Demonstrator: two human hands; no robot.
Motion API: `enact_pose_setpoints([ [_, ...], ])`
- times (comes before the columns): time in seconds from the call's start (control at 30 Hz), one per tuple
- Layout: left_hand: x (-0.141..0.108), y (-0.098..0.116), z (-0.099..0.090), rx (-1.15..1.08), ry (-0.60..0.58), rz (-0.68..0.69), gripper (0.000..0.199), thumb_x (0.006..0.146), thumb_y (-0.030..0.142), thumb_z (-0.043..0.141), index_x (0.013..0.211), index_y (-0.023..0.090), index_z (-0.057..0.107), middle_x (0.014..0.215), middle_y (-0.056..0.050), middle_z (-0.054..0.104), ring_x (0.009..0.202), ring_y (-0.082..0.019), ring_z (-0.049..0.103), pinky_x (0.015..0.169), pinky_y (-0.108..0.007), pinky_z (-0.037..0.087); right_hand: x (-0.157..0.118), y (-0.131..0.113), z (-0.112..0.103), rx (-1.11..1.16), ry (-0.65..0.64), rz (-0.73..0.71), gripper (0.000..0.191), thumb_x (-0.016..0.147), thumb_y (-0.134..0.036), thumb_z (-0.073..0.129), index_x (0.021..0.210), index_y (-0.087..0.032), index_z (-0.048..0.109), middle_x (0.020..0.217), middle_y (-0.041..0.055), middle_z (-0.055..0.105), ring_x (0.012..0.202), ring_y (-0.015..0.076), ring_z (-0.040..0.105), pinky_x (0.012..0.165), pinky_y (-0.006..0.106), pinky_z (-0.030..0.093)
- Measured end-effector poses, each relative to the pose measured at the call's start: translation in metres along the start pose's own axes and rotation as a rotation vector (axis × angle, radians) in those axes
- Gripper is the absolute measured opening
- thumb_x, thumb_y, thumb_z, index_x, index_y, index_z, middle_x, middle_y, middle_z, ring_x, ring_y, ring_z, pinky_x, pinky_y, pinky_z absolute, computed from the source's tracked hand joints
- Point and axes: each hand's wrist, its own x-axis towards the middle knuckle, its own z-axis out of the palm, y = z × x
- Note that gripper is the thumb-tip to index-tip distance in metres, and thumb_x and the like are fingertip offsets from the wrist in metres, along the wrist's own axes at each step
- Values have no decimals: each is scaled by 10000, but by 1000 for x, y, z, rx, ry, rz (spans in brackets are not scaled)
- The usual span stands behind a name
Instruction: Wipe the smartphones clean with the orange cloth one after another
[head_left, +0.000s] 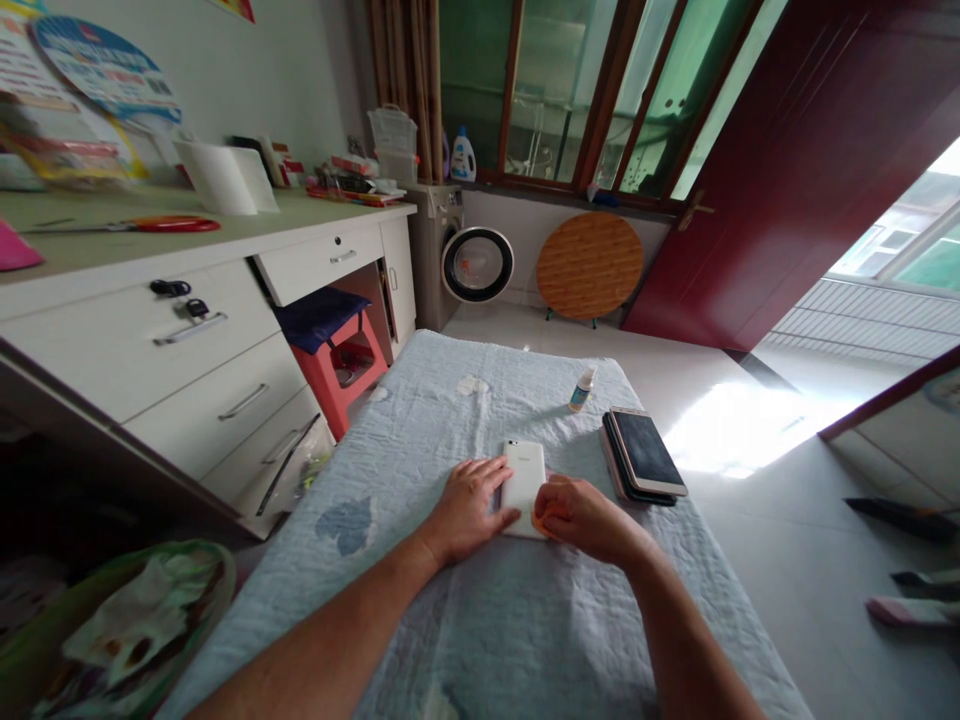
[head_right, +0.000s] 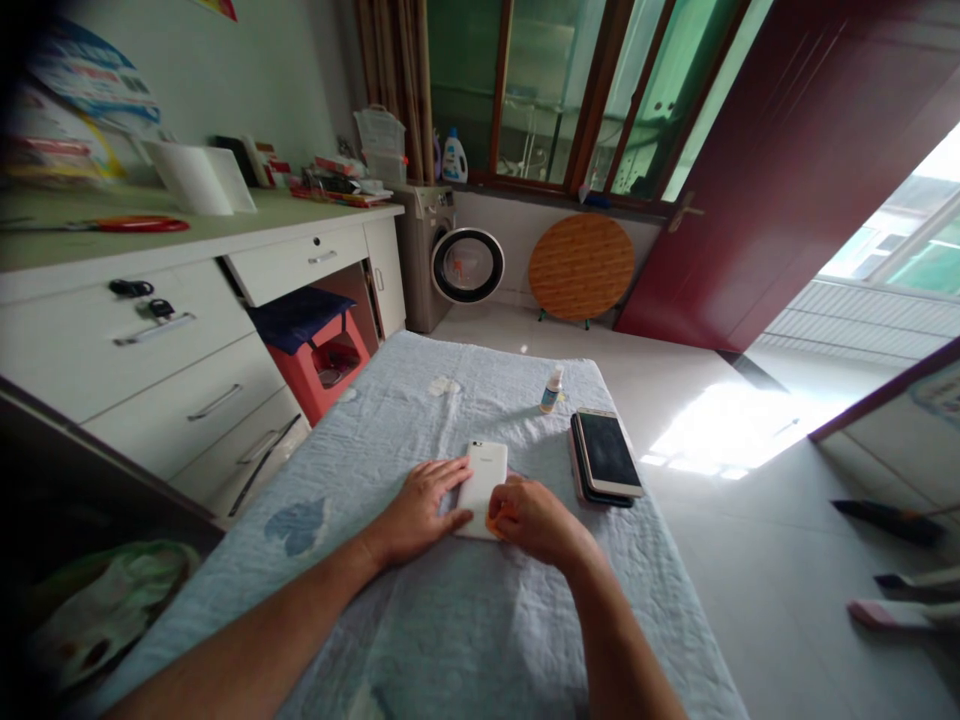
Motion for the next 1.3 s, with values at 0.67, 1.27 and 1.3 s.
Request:
enact_pose_setpoints([
  [0.67,0,0,-2,0,-2,-16,388,872,252,549,1259,248,582,1412,-37,503,1283,-224,456,1101,-400,314,3,-38,26,-209,-37,-44,125,850,-158,534,837,-201,652,834,25,580,687,107,513,618,210,319],
  [1.27,3,-9,-3,-14,-14,22,559,761,448,706,1266,249,575,1403,-63,505,1272,-265,455,1083,-426,322,10,7,13,-146,144,43,165,783,-84,499,811,-183,628,835,22,572,720,119,527,665,211,357],
  [1.3,3,-8,-4,-12,-34,24,663,702,510,742,1280,239,563,1413,-78,491,1282,-286,442,1085,-439,317,13,8,14,-155,185,63,163,801,-96,495,826,-183,631,845,25,568,724,119,529,670,212,359],
])
